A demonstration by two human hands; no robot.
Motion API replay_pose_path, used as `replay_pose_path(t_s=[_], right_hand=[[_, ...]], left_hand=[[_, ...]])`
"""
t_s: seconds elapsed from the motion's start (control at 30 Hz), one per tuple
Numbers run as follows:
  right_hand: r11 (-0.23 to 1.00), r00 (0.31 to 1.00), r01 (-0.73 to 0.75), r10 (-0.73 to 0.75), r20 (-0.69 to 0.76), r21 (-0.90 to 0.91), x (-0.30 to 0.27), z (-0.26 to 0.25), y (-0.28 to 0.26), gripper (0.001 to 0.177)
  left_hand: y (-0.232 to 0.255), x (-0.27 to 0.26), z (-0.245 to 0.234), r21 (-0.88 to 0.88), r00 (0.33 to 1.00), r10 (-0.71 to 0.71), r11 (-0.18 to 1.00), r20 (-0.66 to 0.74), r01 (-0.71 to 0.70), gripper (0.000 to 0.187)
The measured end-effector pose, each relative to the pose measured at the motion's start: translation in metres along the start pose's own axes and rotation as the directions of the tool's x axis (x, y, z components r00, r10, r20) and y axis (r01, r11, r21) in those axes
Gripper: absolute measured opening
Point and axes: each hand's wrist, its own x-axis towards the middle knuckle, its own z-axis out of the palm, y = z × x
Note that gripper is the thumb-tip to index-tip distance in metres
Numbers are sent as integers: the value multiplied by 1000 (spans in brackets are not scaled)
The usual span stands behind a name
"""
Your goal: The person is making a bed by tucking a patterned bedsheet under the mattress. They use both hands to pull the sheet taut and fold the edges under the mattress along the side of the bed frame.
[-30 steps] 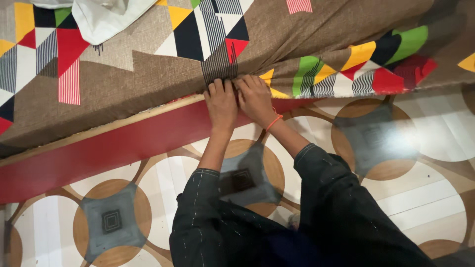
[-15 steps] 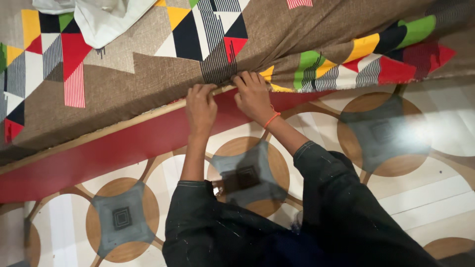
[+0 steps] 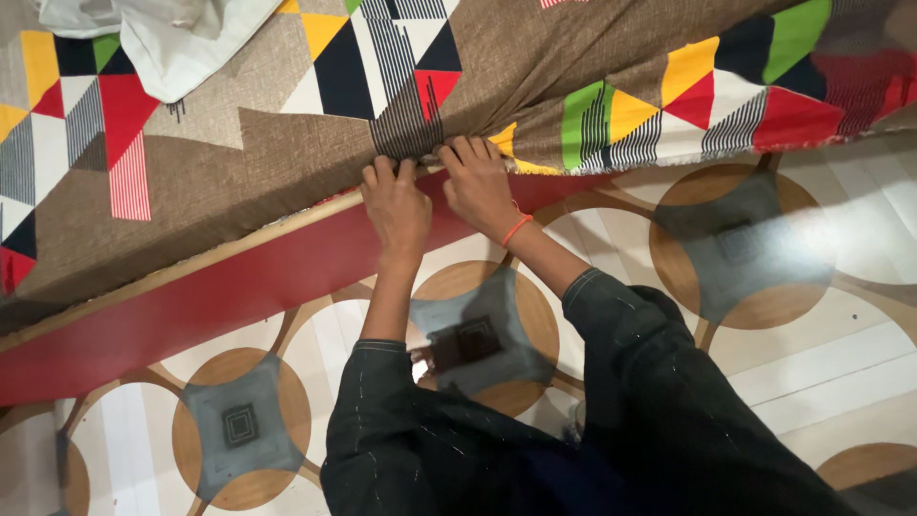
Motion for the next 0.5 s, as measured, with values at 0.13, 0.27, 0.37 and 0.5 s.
replay_pose_path(t_s=[0.13,0.27,0.37,0.5], right_hand=[[1000,999,-13,13,33,7,1,-2,-3,40],[996,999,35,-33,-29,77,0,-5,-9,41],[991,997,62,-57,-46,116,-1,-1,-12,40],[991,997,67,-62,-47,114,0,2,-13,40]], left_hand=[[-3,-2,2,7,1000,15,1000,-16,-15,31],[-1,-2,17,108,1000,-4,994,-13,5,19],[1,-4,33,211,998,6,977,-58,7,17],[-1,-8,40,191,996,12,982,-90,6,20]])
